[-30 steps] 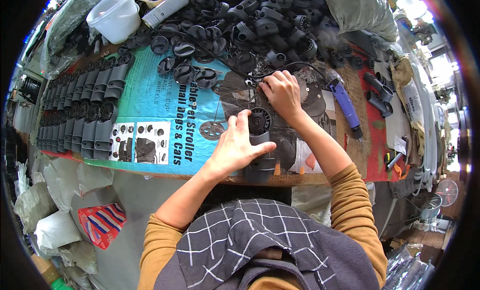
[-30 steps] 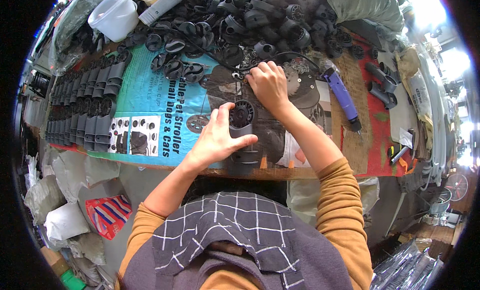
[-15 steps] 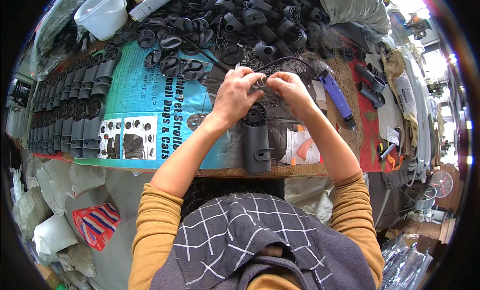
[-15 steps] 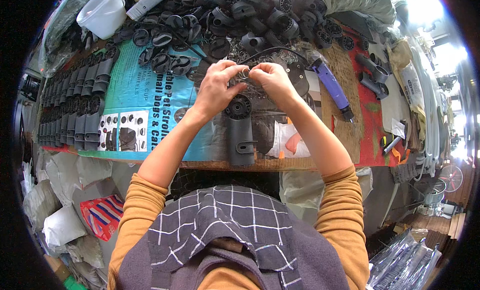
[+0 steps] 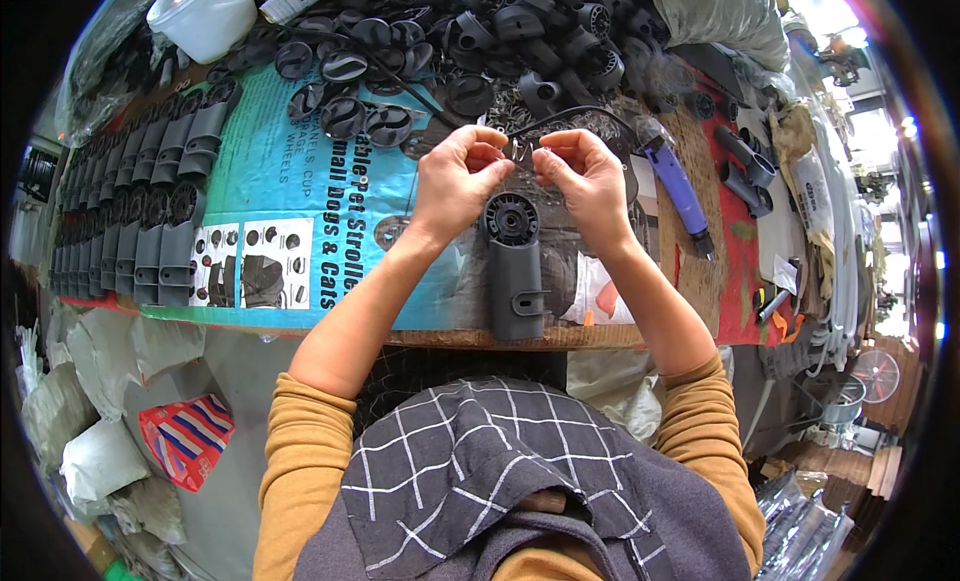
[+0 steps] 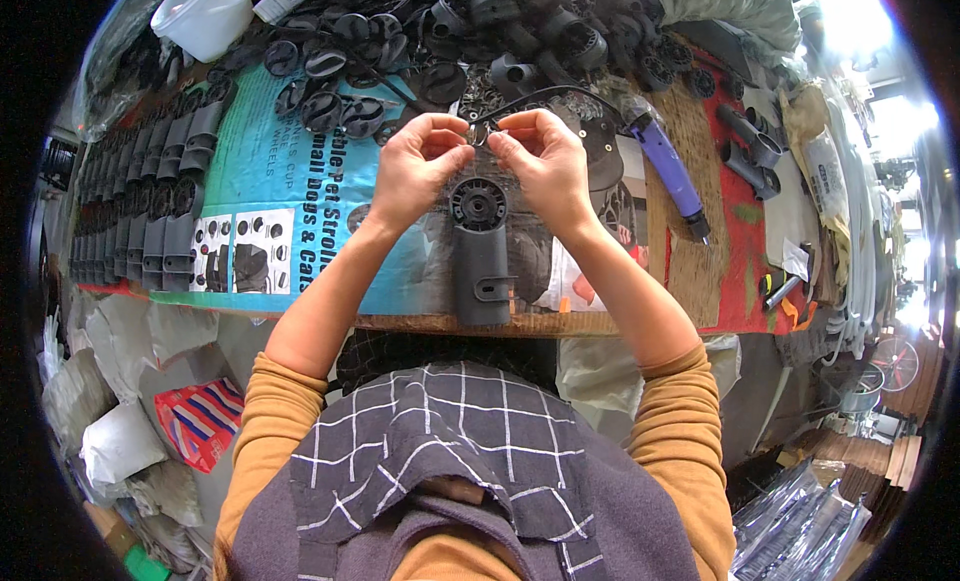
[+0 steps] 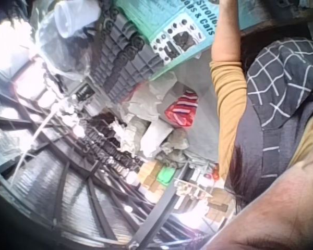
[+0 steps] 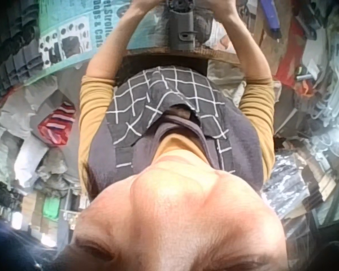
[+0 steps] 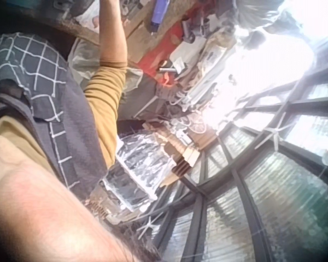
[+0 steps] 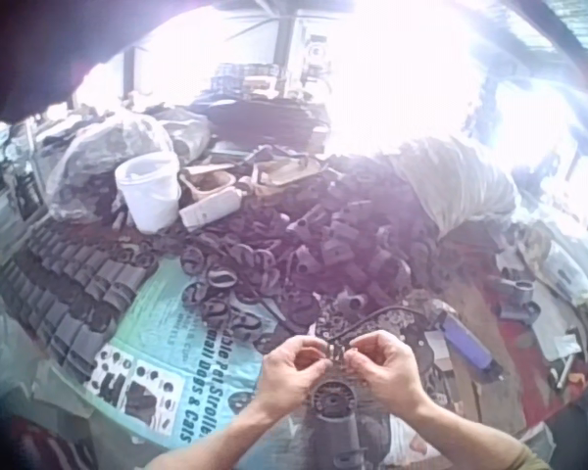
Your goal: The person assembles small wheels by inserting springs and rubber rings into plastic housings, then uses a heat gun to apply heat to the components. The person repeats this process for multiple wheel units on a cluttered workbench.
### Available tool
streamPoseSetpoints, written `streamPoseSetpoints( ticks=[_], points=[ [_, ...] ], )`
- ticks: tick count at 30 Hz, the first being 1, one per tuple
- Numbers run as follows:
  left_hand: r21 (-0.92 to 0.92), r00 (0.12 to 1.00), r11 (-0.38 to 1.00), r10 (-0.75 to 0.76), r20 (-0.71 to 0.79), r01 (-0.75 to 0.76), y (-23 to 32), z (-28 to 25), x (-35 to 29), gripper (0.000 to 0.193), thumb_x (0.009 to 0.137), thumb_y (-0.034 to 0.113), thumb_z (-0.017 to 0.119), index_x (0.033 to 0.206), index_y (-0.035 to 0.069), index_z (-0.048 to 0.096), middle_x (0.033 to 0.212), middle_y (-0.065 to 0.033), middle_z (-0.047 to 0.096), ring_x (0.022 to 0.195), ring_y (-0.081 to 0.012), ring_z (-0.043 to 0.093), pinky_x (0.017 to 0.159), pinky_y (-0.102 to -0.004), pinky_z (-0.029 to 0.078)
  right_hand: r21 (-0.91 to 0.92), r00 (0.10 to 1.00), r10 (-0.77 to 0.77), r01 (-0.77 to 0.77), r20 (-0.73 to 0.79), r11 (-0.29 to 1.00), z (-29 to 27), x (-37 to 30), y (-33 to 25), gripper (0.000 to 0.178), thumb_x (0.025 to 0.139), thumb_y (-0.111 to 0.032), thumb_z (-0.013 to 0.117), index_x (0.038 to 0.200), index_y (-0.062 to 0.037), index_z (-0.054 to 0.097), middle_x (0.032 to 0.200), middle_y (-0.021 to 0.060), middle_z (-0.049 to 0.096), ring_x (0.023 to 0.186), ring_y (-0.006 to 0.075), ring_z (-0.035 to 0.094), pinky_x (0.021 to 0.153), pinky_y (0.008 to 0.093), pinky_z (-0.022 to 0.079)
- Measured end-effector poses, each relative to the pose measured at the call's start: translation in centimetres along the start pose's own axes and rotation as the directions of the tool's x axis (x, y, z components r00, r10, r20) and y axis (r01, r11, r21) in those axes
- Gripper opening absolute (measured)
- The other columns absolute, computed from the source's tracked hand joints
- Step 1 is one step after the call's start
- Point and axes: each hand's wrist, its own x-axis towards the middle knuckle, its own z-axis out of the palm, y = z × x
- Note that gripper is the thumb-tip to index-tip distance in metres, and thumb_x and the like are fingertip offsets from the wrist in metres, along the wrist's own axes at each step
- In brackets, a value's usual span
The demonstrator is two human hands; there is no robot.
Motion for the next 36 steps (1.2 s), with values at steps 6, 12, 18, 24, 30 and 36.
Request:
streamPoseSetpoints(
  ticks=[6, 12, 18, 24, 30, 36],
  points=[
    [0.631, 0.930, 0.764, 0.316, -0.188, -0.133, 3.1, -6.4, 4.1, 0.048, 0.075, 0.013, 0.077, 0.120, 0.008, 0.062, 0.113, -0.0159, 0.059, 0.097, -0.0246, 0.058, 0.087, -0.0344, 0.049, -0.341, 0.995, -0.066, 0.085, 0.068, 0.936, -1.1, -1.2, -1.3, 0.020, 0.083, -0.006, 0.072, 0.102, -0.0028, 0.067, 0.087, 0.0043, 0.068, 0.078, 0.0094, 0.062, 0.072, 0.0254, 0.052],
    [0.438, 0.978, 0.879, 0.207, 0.008, -0.190, 2.1, -5.0, -2.9, 0.023, 0.086, 0.006, 0.064, 0.109, 0.004, 0.067, 0.081, -0.0028, 0.055, 0.073, -0.0119, 0.052, 0.067, -0.0257, 0.045, -0.571, 0.895, -0.181, 0.405, 0.408, 0.714, -0.6, -3.6, -0.6, 0.022, 0.080, -0.006, 0.068, 0.102, -0.0054, 0.066, 0.093, 0.0108, 0.064, 0.089, 0.0292, 0.062, 0.080, 0.0380, 0.051],
    [0.339, 0.999, 0.940, 0.038, 0.037, -0.048, 1.9, -3.5, -5.3, 0.020, 0.088, 0.003, 0.062, 0.107, 0.002, 0.067, 0.079, -0.0026, 0.056, 0.070, -0.0104, 0.051, 0.066, -0.0252, 0.045, -0.628, 0.835, -0.262, 0.539, 0.483, 0.562, 0.3, -3.5, -0.8, 0.025, 0.079, -0.008, 0.072, 0.104, -0.0067, 0.067, 0.091, 0.0084, 0.065, 0.084, 0.0253, 0.062, 0.073, 0.0351, 0.051],
    [0.285, 0.998, 0.959, -0.023, 0.058, 0.005, 2.5, -3.4, -5.0, 0.019, 0.087, 0.004, 0.064, 0.105, 0.005, 0.068, 0.074, 0.0042, 0.048, 0.067, -0.0065, 0.043, 0.062, -0.0218, 0.039, -0.816, 0.857, -0.466, 0.425, 0.222, 0.391, -1.8, 3.2, -3.8, 0.035, 0.078, -0.032, 0.077, 0.099, -0.0044, 0.068, 0.086, 0.0100, 0.067, 0.077, 0.0268, 0.062, 0.076, 0.0370, 0.049],
    [0.166, 0.999, 0.986, -0.037, 0.037, 0.030, 2.6, -4.1, -4.8, 0.024, 0.089, 0.007, 0.065, 0.113, 0.006, 0.067, 0.077, 0.0056, 0.049, 0.069, -0.0049, 0.044, 0.062, -0.0206, 0.040, -0.976, 0.987, -0.117, 0.127, 0.108, 0.174, -0.8, 11.3, -0.6, 0.055, 0.078, -0.052, 0.068, 0.106, -0.0044, 0.068, 0.094, 0.0201, 0.071, 0.096, 0.0360, 0.067, 0.085, 0.0436, 0.050],
    [-0.470, 0.958, 0.837, -0.272, 0.091, 0.282, 4.5, -3.3, -2.6, 0.053, 0.095, 0.032, 0.064, 0.133, 0.000, 0.046, 0.117, -0.0090, 0.061, 0.110, -0.0143, 0.058, 0.097, -0.0308, 0.046, -0.758, 0.651, -0.697, 0.606, 0.301, 0.239, 0.8, 3.6, -4.1, 0.052, 0.070, -0.018, 0.077, 0.119, -0.0095, 0.058, 0.099, 0.0081, 0.066, 0.092, 0.0261, 0.059, 0.087, 0.0409, 0.040]
  ],
)
